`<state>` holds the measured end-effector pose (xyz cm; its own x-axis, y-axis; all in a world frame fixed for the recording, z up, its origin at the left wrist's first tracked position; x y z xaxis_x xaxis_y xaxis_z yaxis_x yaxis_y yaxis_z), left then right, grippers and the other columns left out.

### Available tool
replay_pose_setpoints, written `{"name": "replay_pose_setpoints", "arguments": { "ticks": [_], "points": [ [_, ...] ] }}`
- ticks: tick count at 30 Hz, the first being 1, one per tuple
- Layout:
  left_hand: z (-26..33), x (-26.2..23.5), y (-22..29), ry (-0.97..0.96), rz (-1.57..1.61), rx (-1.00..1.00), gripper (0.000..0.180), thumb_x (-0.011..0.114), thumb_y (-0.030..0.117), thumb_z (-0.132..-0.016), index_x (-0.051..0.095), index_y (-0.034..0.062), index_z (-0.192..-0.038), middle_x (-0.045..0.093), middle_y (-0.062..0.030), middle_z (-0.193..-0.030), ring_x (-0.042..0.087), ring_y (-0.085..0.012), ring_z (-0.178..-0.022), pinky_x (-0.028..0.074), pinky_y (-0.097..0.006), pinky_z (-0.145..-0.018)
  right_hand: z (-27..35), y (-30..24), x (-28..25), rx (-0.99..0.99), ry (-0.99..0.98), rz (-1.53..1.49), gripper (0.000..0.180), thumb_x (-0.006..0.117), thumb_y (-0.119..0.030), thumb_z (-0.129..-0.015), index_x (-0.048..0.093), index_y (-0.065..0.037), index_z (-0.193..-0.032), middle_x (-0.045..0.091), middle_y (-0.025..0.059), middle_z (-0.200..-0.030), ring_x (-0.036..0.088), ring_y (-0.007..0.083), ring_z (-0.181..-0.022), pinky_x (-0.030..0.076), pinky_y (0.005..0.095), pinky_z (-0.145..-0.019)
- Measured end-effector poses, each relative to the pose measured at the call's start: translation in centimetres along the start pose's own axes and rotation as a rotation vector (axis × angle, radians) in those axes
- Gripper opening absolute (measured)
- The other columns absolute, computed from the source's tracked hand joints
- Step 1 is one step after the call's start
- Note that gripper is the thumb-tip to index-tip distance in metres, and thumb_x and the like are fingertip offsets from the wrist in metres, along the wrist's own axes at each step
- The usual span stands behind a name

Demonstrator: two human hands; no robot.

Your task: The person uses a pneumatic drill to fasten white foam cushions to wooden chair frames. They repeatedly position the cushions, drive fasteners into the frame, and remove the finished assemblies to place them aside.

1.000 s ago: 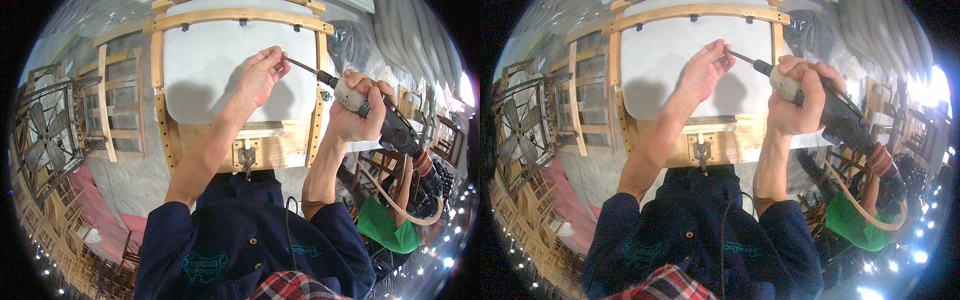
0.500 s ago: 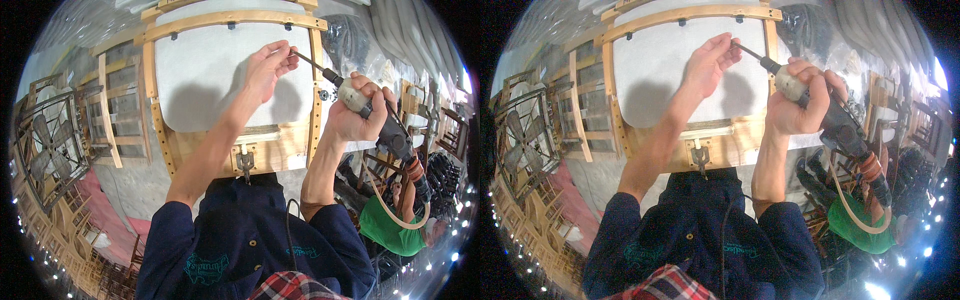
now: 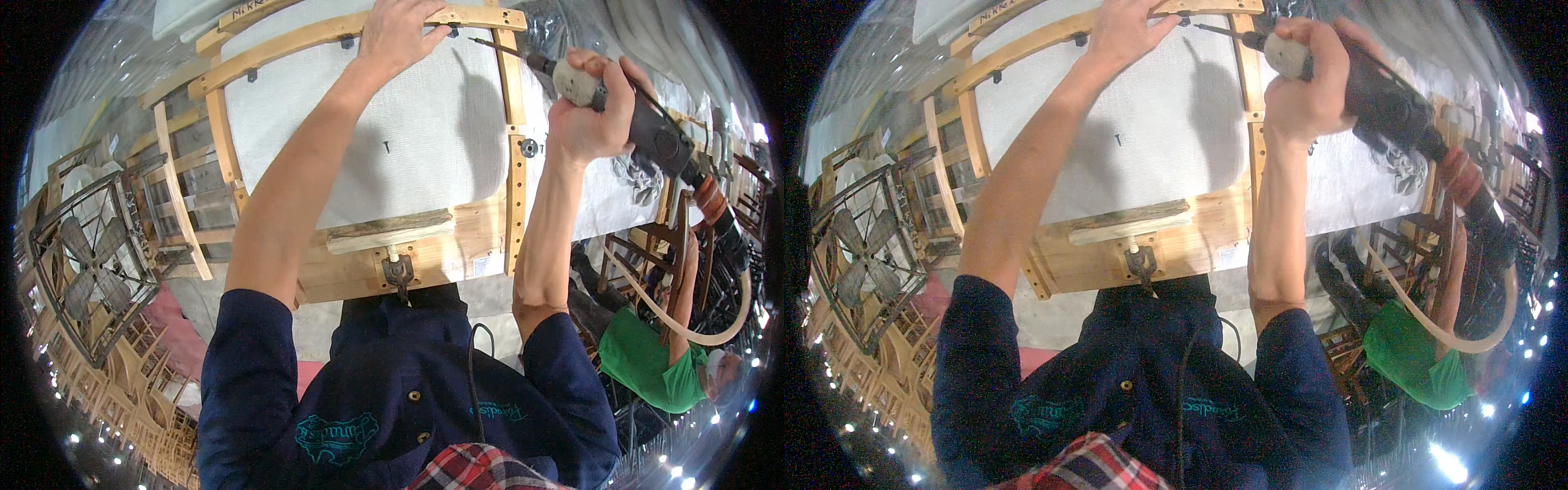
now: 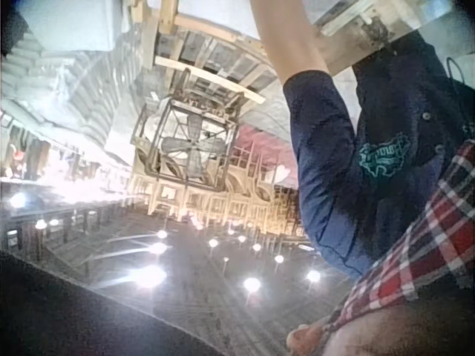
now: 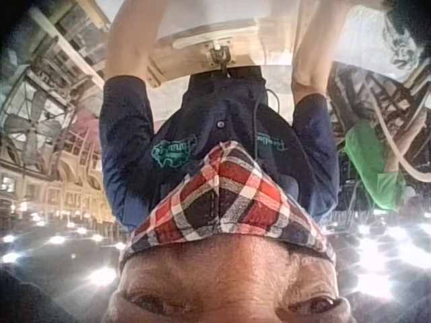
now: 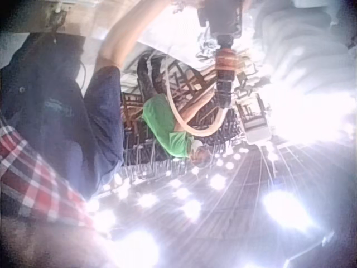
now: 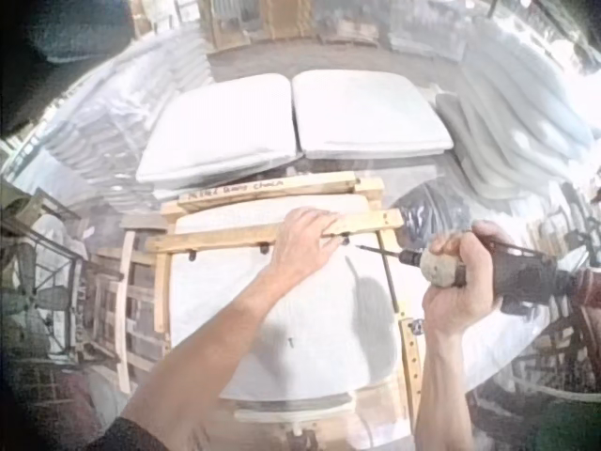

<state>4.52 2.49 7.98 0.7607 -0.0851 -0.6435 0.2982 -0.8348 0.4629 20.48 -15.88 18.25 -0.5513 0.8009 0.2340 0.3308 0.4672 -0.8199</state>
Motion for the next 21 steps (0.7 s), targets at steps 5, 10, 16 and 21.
{"name": "replay_pose_setpoints", "arguments": {
  "ticks": [5,10,16,21],
  "points": [
    [-0.1,0.7,-0.2,0.013,0.038,-0.007,0.035,0.082,0.026,-0.075,0.075,0.0077,-0.105,0.073,-0.0098,-0.102,0.064,-0.0302,-0.101,0.05,-0.045,-0.092,-1.6,3.2,1.6,0.014,-0.042,-0.245,0.026,0.06,0.002,-0.085,0.054,0.006,-0.11,0.063,0.0162,-0.073,0.068,0.0307,-0.07,0.059,0.0477,-0.08],
    [0.2,0.9,-0.3,0.001,-0.061,0.036,0.035,0.08,0.03,-0.078,0.075,0.0096,-0.106,0.073,-0.008,-0.103,0.061,-0.0295,-0.096,0.05,-0.043,-0.089,-1.2,3.5,3.4,0.048,-0.058,-0.133,0.023,0.062,0.006,-0.085,0.056,0.006,-0.107,0.066,0.0156,-0.077,0.072,0.0275,-0.074,0.061,0.0399,-0.077],
    [0.4,1.4,0.0,0.012,-0.12,0.047,0.036,0.077,0.031,-0.08,0.073,0.0115,-0.11,0.07,-0.0063,-0.101,0.058,-0.0284,-0.096,0.049,-0.043,-0.087,-1.2,3.4,5.5,-0.309,-0.308,0.191,0.021,0.062,0.012,-0.082,0.061,0.006,-0.102,0.071,0.0153,-0.088,0.074,0.025,-0.08,0.059,0.0353,-0.083],
    [0.7,1.4,-0.2,-0.001,-0.111,0.051,0.036,0.078,0.029,-0.079,0.072,0.012,-0.111,0.069,-0.0061,-0.101,0.058,-0.0282,-0.096,0.048,-0.043,-0.086,-0.7,5.0,6.8,0.23,-0.127,-0.257,0.013,0.063,-0.003,-0.092,0.061,0.001,-0.104,0.063,0.007,-0.092,0.058,0.0123,-0.077,0.049,0.0294,-0.073]
  ]
}}
Point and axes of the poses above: each hand's wrist, its own z-axis away from the middle knuckle, its own x-axis out of the palm, y = z × x, the point moved 9 cm from there along -z, towards the middle knuckle
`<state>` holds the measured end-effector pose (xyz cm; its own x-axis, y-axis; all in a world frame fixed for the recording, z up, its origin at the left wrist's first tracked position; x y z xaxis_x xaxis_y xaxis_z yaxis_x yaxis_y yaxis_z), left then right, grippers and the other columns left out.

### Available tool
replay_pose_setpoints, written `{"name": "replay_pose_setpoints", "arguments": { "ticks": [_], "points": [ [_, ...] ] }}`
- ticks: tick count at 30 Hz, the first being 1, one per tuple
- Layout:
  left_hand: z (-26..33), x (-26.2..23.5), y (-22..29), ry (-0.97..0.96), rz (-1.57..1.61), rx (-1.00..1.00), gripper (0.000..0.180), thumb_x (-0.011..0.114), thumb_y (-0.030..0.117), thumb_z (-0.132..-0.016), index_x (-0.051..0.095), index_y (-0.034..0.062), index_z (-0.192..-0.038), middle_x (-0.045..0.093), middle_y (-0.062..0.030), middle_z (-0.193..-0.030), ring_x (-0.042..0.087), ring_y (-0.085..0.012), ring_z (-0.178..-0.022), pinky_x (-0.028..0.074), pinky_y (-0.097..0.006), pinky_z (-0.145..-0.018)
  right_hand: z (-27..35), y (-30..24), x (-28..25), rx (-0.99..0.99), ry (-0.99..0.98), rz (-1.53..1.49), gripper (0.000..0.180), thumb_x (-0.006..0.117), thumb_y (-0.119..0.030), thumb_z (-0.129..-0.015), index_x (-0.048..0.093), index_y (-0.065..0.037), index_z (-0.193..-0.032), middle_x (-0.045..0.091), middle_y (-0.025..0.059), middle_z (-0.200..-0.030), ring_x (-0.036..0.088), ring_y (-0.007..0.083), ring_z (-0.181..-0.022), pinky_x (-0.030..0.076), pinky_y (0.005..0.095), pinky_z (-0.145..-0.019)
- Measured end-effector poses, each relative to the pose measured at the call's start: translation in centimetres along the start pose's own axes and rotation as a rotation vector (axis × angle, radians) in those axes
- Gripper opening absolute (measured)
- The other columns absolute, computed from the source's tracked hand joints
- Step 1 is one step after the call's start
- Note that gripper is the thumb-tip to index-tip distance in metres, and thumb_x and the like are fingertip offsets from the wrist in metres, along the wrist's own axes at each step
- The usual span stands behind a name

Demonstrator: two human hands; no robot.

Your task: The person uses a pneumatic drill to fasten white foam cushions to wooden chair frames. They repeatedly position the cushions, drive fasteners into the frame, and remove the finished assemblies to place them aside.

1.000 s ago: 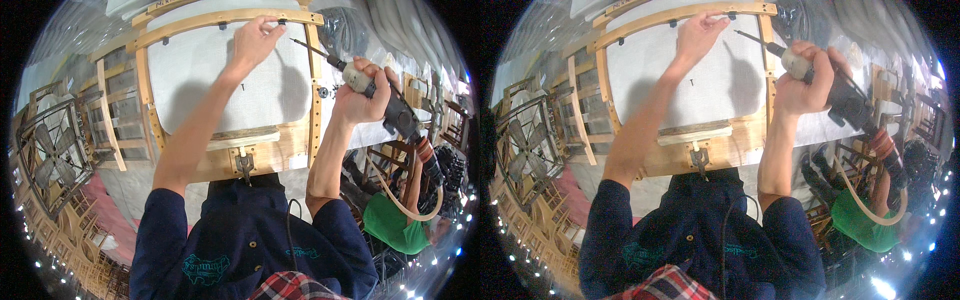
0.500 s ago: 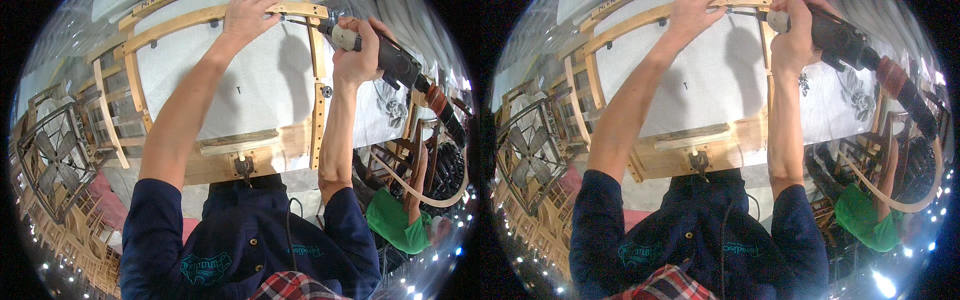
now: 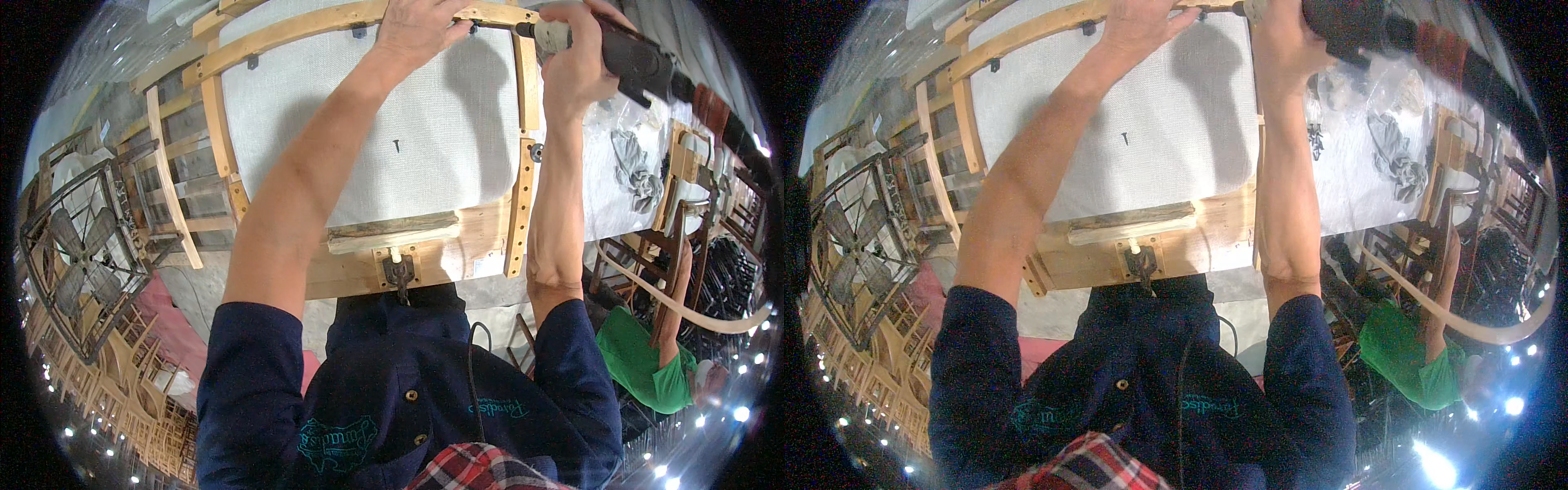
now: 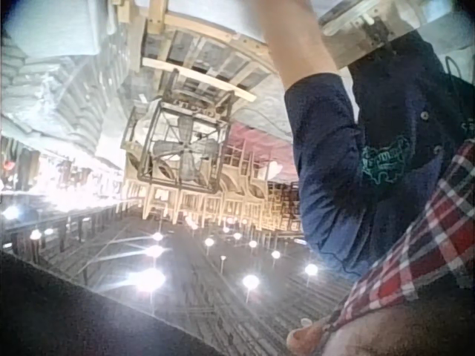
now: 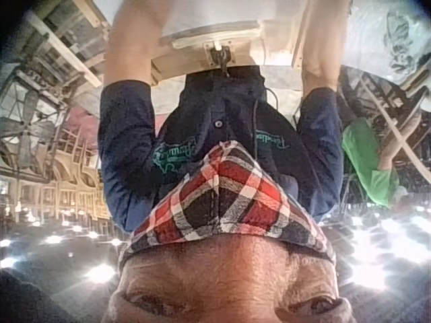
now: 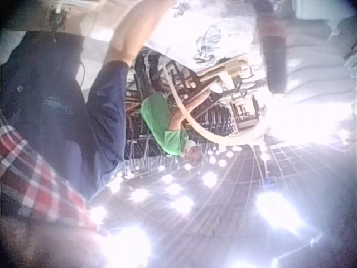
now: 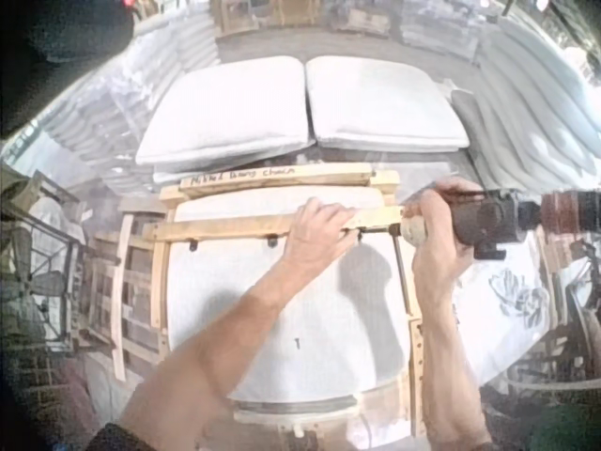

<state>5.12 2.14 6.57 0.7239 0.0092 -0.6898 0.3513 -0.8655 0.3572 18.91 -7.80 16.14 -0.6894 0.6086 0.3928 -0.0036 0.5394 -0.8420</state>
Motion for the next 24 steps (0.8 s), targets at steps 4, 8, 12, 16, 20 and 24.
{"name": "replay_pose_setpoints", "arguments": {
  "ticks": [4,8,12,16,20,24],
  "points": [
    [-0.4,0.2,-0.4,-0.1,0.058,0.028,0.038,0.08,0.026,-0.078,0.072,0.0114,-0.112,0.07,-0.0069,-0.099,0.058,-0.029,-0.096,0.048,-0.043,-0.086,-1.3,1.7,1.0,0.205,0.02,-0.294,0.006,0.063,-0.003,-0.088,0.063,0.002,-0.092,0.062,0.0077,-0.098,0.06,0.0165,-0.087,0.048,0.0336,-0.082],
    [-0.9,0.2,-0.5,-0.11,0.094,0.04,0.04,0.081,0.024,-0.076,0.072,0.0097,-0.113,0.07,-0.0085,-0.098,0.059,-0.0306,-0.096,0.048,-0.044,-0.088,-2.1,-1.2,2.9,-0.273,-0.157,0.677,0.002,0.063,-0.001,-0.085,0.064,0.001,-0.084,0.061,0.0075,-0.099,0.059,0.0169,-0.089,0.048,0.033,-0.082],
    [-0.7,0.4,-0.2,-0.027,0.081,0.067,0.04,0.081,0.024,-0.076,0.071,0.0079,-0.112,0.07,-0.0095,-0.098,0.059,-0.0314,-0.096,0.049,-0.044,-0.09,-2.5,-1.4,2.5,-0.272,-0.118,0.637,0.007,0.063,-0.001,-0.085,0.064,0.002,-0.092,0.062,0.0071,-0.092,0.06,0.0162,-0.082,0.048,0.0307,-0.076],
    [-0.2,0.0,-0.6,0.029,0.077,0.075,0.038,0.079,0.022,-0.076,0.071,0.0073,-0.11,0.07,-0.0096,-0.097,0.059,-0.0321,-0.096,0.051,-0.043,-0.089,-1.7,-1.3,2.3,-0.07,-0.08,0.316,0.021,0.061,-0.001,-0.089,0.059,0.003,-0.109,0.062,0.0064,-0.074,0.059,0.0151,-0.063,0.048,0.0267,-0.063],
    [-0.3,0.4,-0.4,-0.004,0.067,0.069,0.038,0.079,0.021,-0.075,0.071,0.0076,-0.109,0.069,-0.0096,-0.096,0.058,-0.0325,-0.096,0.052,-0.043,-0.086,-0.9,-2.4,2.8,-0.067,-0.079,0.326,0.022,0.061,-0.001,-0.089,0.059,0.002,-0.111,0.062,0.0072,-0.074,0.058,0.0152,-0.063,0.048,0.0266,-0.062],
    [-0.5,0.4,-0.3,-0.029,0.06,0.066,0.039,0.08,0.023,-0.074,0.071,0.0083,-0.109,0.068,-0.0092,-0.095,0.058,-0.0322,-0.095,0.052,-0.043,-0.085,-1.0,-1.7,2.4,-0.023,-0.063,0.281,0.021,0.061,0.0,-0.088,0.059,0.002,-0.109,0.063,0.0074,-0.074,0.06,0.0156,-0.066,0.048,0.0273,-0.065]
  ]
}}
Point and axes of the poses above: each hand's wrist, its own z-axis away from the middle knuckle, its own x-axis out of the palm, y = z × x, the point moved 9 cm from there along -z, towards the middle knuckle
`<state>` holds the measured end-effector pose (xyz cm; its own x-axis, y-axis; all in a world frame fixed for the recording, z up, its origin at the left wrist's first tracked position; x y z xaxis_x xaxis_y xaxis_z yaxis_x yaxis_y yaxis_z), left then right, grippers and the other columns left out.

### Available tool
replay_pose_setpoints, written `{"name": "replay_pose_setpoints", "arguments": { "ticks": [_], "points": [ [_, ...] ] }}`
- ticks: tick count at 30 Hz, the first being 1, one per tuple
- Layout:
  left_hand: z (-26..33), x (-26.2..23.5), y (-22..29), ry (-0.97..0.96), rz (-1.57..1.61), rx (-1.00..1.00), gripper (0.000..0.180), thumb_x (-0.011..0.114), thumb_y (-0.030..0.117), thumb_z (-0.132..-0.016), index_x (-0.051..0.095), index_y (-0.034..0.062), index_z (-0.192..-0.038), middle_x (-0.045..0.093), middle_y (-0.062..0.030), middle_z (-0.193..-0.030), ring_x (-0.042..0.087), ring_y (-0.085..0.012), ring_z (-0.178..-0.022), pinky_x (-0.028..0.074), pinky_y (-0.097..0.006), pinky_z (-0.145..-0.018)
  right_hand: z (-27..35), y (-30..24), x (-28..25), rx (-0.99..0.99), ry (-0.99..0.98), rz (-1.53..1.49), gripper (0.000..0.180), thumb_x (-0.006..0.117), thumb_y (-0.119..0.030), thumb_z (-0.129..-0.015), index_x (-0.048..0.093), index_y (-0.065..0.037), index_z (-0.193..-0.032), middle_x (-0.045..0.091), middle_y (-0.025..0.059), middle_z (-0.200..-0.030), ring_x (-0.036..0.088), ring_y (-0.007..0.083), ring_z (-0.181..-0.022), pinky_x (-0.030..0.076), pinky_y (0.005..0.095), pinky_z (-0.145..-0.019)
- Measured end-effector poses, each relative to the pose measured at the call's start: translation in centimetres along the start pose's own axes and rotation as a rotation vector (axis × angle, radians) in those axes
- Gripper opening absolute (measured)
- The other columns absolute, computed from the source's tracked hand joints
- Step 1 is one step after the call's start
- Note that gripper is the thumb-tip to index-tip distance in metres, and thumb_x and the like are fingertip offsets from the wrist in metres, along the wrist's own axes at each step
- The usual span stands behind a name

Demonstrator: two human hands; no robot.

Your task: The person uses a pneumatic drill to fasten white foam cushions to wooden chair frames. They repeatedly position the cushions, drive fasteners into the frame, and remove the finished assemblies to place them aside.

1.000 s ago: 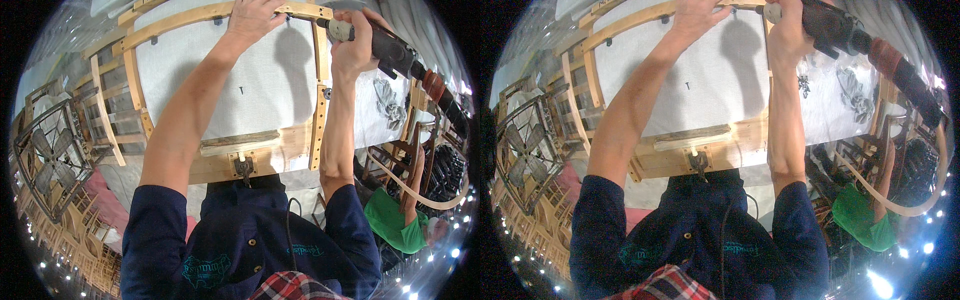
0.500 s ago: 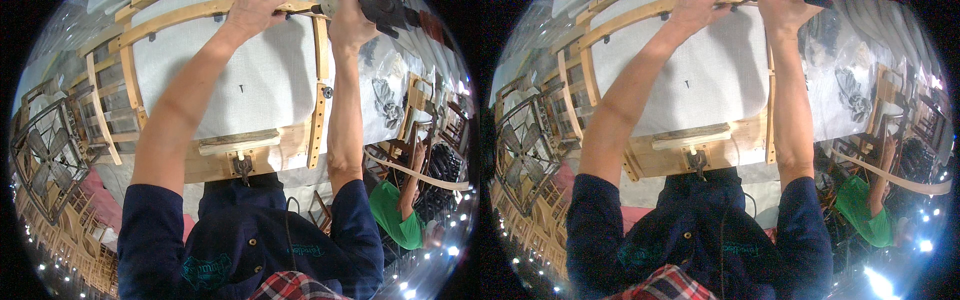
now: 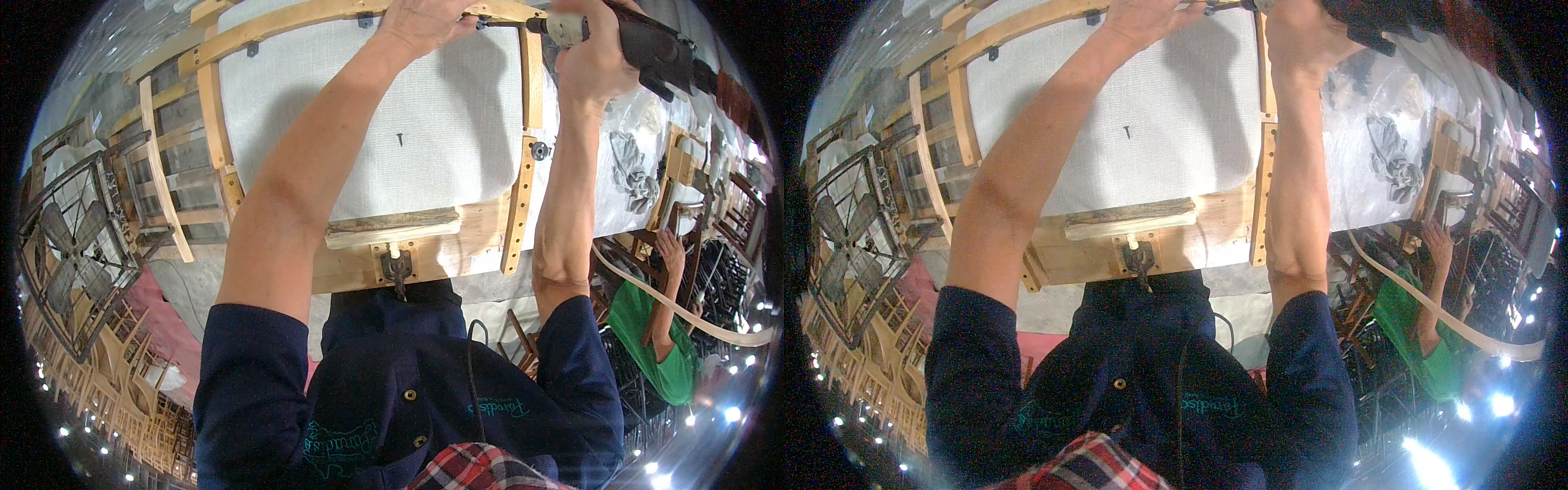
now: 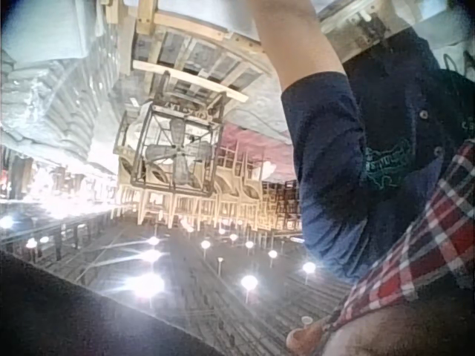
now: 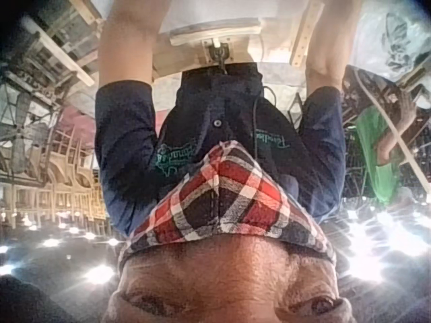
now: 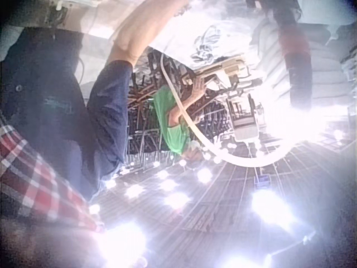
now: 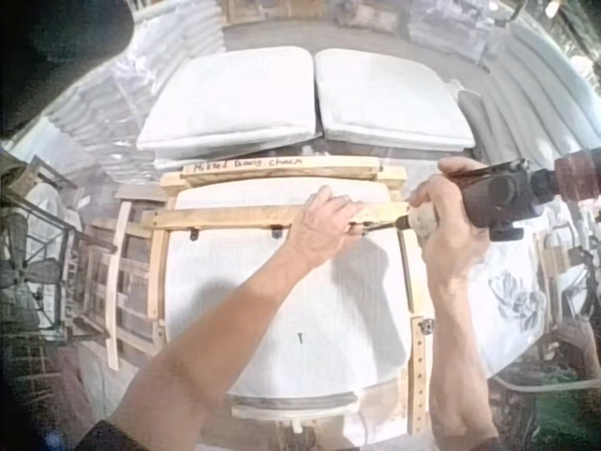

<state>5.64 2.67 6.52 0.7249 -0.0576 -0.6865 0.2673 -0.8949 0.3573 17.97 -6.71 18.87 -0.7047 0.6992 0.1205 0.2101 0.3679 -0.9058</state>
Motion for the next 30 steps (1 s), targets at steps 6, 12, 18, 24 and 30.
{"name": "replay_pose_setpoints", "arguments": {
  "ticks": [6,12,18,24,30],
  "points": [
    [0.1,0.0,-0.1,-0.037,-0.003,-0.023,0.041,0.081,0.023,-0.074,0.071,0.0093,-0.111,0.068,-0.0081,-0.097,0.057,-0.0314,-0.098,0.051,-0.043,-0.086,-0.3,0.5,0.0,-0.11,-0.048,0.143,0.018,0.061,-0.001,-0.088,0.06,0.002,-0.106,0.063,0.0079,-0.079,0.062,0.0166,-0.072,0.049,0.0297,-0.071],
    [0.2,0.4,-0.2,-0.065,-0.01,-0.025,0.042,0.081,0.022,-0.075,0.07,0.0094,-0.113,0.068,-0.0075,-0.099,0.057,-0.031,-0.099,0.051,-0.042,-0.088,-0.2,-0.2,0.4,-0.206,-0.041,0.297,0.01,0.062,-0.002,-0.088,0.062,0.002,-0.097,0.063,0.0089,-0.092,0.063,0.018,-0.077,0.05,0.0321,-0.074],
    [0.0,0.4,-0.1,-0.058,0.001,-0.022,0.043,0.08,0.021,-0.074,0.069,0.0092,-0.114,0.068,-0.0076,-0.1,0.056,-0.0314,-0.1,0.05,-0.043,-0.088,-0.4,0.7,0.6,-0.252,-0.095,0.427,0.008,0.062,-0.003,-0.085,0.064,-0.002,-0.076,0.062,0.0084,-0.104,0.062,0.0209,-0.091,0.048,0.0362,-0.082],
    [0.1,0.1,-0.4,-0.082,0.032,-0.031,0.041,0.078,0.02,-0.077,0.069,0.009,-0.115,0.067,-0.0083,-0.102,0.055,-0.0325,-0.1,0.05,-0.044,-0.088,0.5,0.1,3.3,-0.754,-0.193,1.113,0.009,0.064,-0.003,-0.081,0.064,-0.004,-0.072,0.063,0.0061,-0.103,0.062,0.0213,-0.094,0.048,0.037,-0.083],
    [0.2,0.0,-0.3,-0.069,0.07,-0.051,0.04,0.079,0.021,-0.077,0.069,0.0086,-0.114,0.067,-0.0079,-0.101,0.055,-0.0321,-0.098,0.049,-0.043,-0.088,-0.7,1.1,2.0,-0.276,-0.053,0.579,0.008,0.065,0.0,-0.078,0.065,-0.005,-0.072,0.064,0.0052,-0.097,0.062,0.0196,-0.085,0.049,0.0338,-0.077]
  ]
}}
Point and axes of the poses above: each hand's wrist, its own z-axis away from the middle knuckle, its own x-axis out of the palm, y = z × x, the point moved 9 cm from there along -z, towards the middle knuckle
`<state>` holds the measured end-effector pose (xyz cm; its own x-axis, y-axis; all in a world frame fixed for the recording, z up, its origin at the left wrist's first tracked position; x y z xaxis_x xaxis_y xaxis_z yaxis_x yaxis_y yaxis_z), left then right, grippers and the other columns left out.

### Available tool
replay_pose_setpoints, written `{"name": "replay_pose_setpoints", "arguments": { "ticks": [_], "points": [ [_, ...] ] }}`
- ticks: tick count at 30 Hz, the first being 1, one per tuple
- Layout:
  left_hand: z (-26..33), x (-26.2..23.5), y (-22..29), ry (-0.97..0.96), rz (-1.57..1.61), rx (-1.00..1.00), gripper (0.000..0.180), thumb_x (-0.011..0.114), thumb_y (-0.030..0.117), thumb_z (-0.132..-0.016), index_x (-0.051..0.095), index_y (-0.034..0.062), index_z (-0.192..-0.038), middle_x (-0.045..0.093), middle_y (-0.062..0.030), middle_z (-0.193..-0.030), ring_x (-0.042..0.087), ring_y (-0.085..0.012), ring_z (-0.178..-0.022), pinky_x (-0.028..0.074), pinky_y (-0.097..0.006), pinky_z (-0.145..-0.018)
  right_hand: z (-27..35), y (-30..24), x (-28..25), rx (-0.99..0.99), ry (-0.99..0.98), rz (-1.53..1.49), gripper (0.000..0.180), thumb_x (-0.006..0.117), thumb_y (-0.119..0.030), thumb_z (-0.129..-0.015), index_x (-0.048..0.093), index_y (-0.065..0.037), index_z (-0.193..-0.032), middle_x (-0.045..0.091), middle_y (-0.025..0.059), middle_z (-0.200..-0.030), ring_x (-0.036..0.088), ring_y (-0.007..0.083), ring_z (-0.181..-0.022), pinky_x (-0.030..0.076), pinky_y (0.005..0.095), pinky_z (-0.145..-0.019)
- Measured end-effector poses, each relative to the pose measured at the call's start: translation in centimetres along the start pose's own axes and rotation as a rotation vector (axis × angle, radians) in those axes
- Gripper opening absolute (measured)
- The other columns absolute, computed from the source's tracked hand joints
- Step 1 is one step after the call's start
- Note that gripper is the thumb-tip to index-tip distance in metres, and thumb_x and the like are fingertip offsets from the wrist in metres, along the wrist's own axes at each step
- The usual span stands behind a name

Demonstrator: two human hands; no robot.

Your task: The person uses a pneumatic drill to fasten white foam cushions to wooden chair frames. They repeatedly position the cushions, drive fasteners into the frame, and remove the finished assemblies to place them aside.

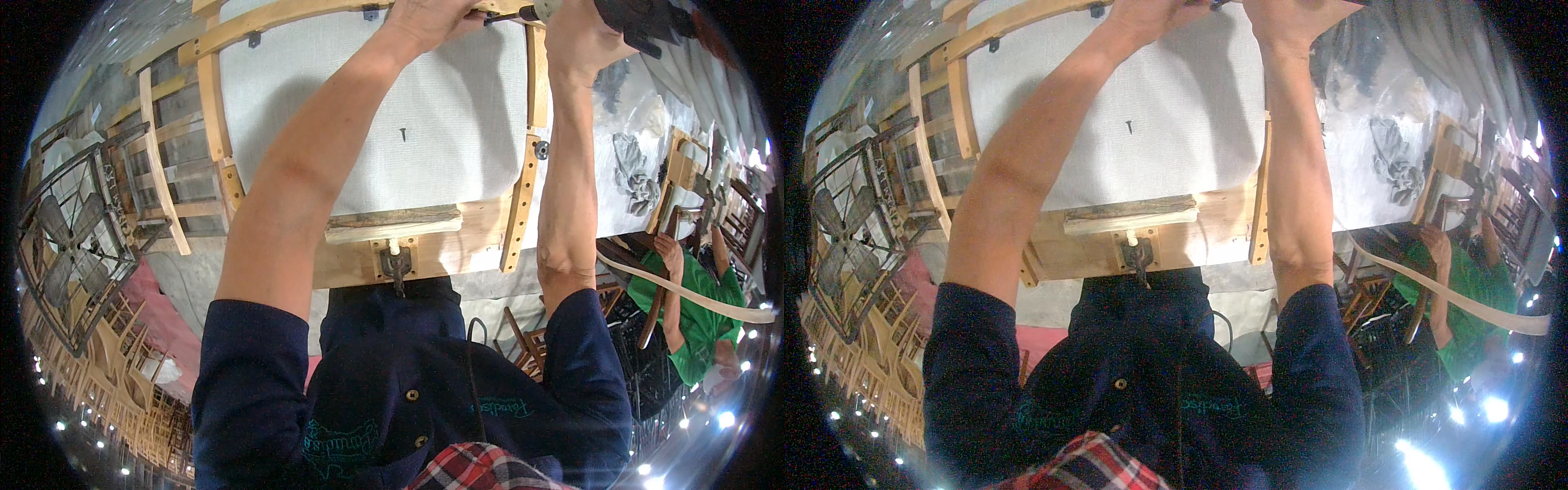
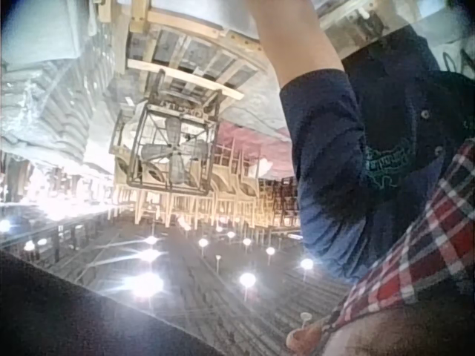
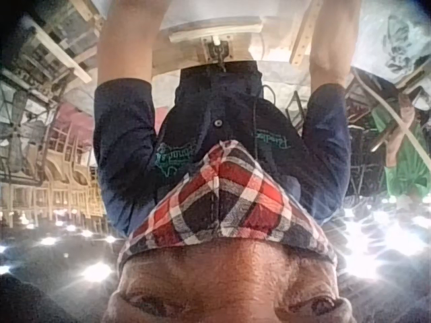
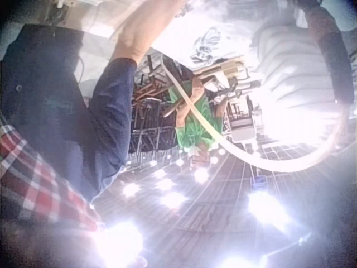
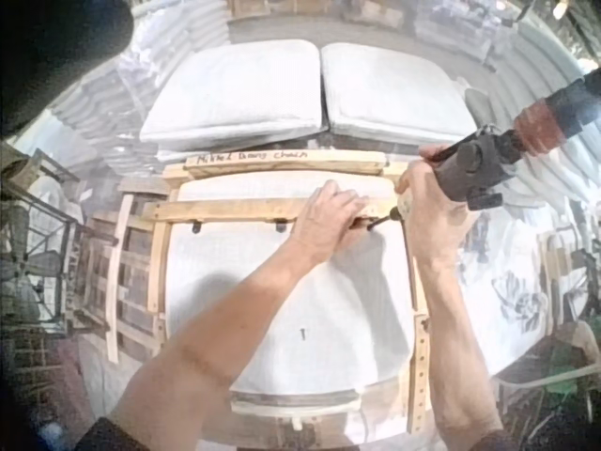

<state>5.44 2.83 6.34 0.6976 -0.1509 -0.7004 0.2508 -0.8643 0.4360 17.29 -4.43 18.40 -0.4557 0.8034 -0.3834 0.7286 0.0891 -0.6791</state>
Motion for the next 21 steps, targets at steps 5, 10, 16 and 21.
{"name": "replay_pose_setpoints", "arguments": {
  "ticks": [5,10,16,21],
  "points": [
    [-0.1,-0.1,0.0,-0.005,0.003,-0.008,0.039,0.079,0.021,-0.076,0.07,0.0089,-0.111,0.066,-0.007,-0.1,0.055,-0.0317,-0.098,0.05,-0.043,-0.087,-0.1,-0.1,0.0,0.02,0.039,-0.094,0.006,0.066,0.002,-0.078,0.065,-0.003,-0.076,0.065,0.0045,-0.093,0.061,0.0155,-0.078,0.048,0.0316,-0.072],
    [0.0,-0.1,-0.1,0.007,0.031,0.003,0.04,0.081,0.02,-0.073,0.07,0.0088,-0.11,0.066,-0.0069,-0.099,0.055,-0.0314,-0.098,0.049,-0.043,-0.086,0.4,0.7,0.7,0.142,0.023,-0.303,0.013,0.065,0.001,-0.085,0.064,0.0,-0.097,0.064,0.0038,-0.079,0.058,0.0109,-0.068,0.047,0.0274,-0.064],
    [0.1,-0.1,-0.2,0.004,0.005,0.004,0.042,0.082,0.021,-0.072,0.07,0.0075,-0.11,0.066,-0.0066,-0.101,0.055,-0.031,-0.099,0.049,-0.043,-0.086,0.5,0.6,1.0,0.148,0.06,-0.4,0.015,0.063,0.002,-0.086,0.062,0.0,-0.1,0.063,0.0024,-0.073,0.056,0.0102,-0.063,0.045,0.025,-0.058],
    [0.1,0.0,-0.2,0.0,-0.011,0.004,0.043,0.082,0.023,-0.073,0.07,0.0076,-0.111,0.065,-0.0058,-0.101,0.055,-0.0304,-0.1,0.049,-0.042,-0.087,0.5,0.8,1.0,0.104,0.021,-0.307,0.015,0.063,0.002,-0.085,0.061,-0.001,-0.099,0.063,0.003,-0.074,0.056,0.0103,-0.063,0.046,0.0257,-0.058]
  ]
}}
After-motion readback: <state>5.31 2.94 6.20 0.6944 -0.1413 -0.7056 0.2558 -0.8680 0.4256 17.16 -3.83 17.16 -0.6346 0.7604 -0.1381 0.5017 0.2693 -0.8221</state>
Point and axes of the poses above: each hand's wrist, its own z-axis away from the middle knuckle, its own x-axis out of the palm, y = z × x, the point moved 9 cm from there along -z, towards the middle knuckle
